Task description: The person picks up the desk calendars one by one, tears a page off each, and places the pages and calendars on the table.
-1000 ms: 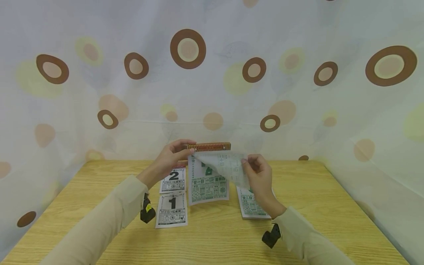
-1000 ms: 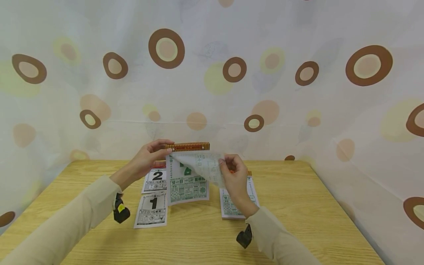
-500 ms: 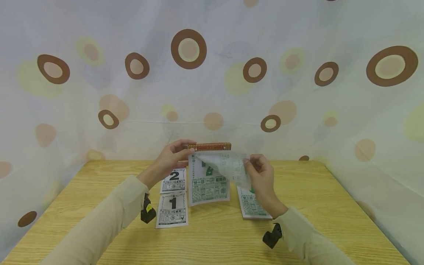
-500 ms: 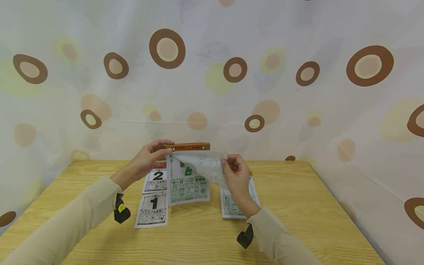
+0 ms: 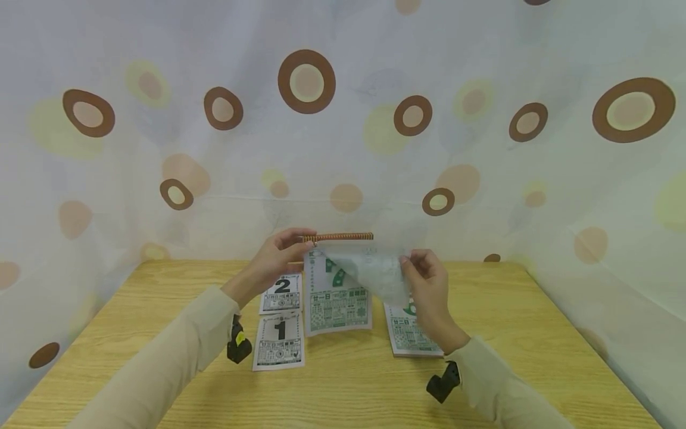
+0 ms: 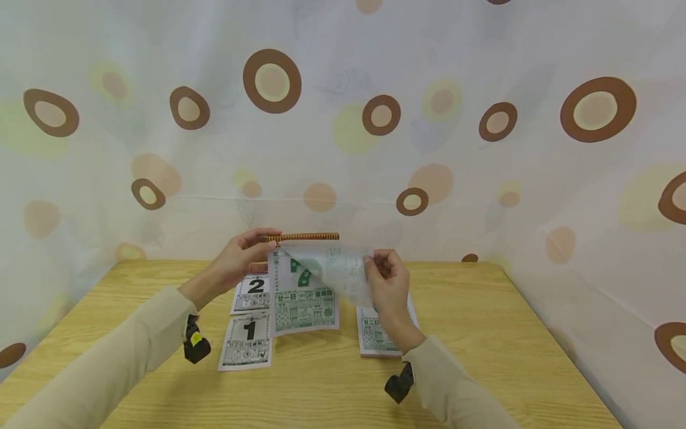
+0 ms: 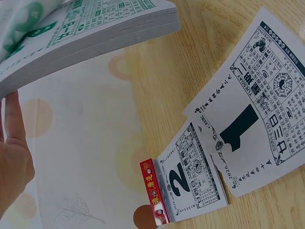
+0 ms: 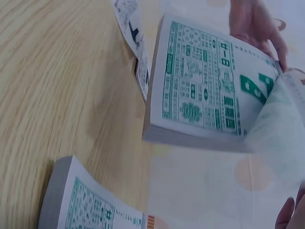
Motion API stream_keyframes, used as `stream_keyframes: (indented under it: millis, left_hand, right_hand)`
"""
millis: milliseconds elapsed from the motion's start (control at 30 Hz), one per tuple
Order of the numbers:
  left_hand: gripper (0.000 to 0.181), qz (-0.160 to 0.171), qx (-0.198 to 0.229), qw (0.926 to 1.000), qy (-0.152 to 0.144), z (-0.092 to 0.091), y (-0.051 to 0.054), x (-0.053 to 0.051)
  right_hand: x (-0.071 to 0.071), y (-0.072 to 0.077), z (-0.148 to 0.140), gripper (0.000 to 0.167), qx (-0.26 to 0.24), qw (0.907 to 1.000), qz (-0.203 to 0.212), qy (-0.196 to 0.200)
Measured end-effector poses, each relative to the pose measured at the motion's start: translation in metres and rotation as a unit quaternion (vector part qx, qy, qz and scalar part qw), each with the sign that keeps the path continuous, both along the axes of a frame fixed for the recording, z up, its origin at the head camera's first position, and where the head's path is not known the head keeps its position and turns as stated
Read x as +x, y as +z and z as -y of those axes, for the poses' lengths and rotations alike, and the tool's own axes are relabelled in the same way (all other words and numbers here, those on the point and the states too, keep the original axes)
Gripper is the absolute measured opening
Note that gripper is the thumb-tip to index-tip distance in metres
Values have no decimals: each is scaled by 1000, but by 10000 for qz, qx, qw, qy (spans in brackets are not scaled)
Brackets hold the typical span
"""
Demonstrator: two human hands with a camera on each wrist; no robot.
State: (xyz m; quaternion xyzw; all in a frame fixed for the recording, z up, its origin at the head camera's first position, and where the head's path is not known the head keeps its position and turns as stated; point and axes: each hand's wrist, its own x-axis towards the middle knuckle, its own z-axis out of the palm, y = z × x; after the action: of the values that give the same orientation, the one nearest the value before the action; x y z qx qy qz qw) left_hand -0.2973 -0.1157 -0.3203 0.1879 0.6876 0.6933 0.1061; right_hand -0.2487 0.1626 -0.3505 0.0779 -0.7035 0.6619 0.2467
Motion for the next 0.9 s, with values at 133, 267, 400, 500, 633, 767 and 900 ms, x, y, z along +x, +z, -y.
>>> stream_keyframes:
  millis: [133,267,400,500,633,767,900]
  left_hand:
    - [39,20,108,9999,30,3,-2,-1]
    - [39,-27,112,9999,-90,3,-3,-1]
    - [41,-1,77,9999,-97,4,-3,0]
    - [41,23,14,10000,-48,5,-3,0]
    - [43,-30,-38,10000,-74,5,-3,0]
    - [44,-57,-24,9999,-102,4,-4,0]
    - [40,-18,-18,10000,-84,5,-4,0]
  right_hand:
    - [0,1,-5,13,-11,10000,54,-70]
    - [0,1,-6,14,-2,9999,97,-113]
    - [0,2,-8,14,-90,9997,149,-189]
    - [0,3,-11,15,-105,9994,219,-262]
    - [0,5,-14,17,-64,9990,290,-320]
    - [0,6,-14,15,-138,9989,310,-332]
    - [-2,8,-13,12,-270,9982,400,-346]
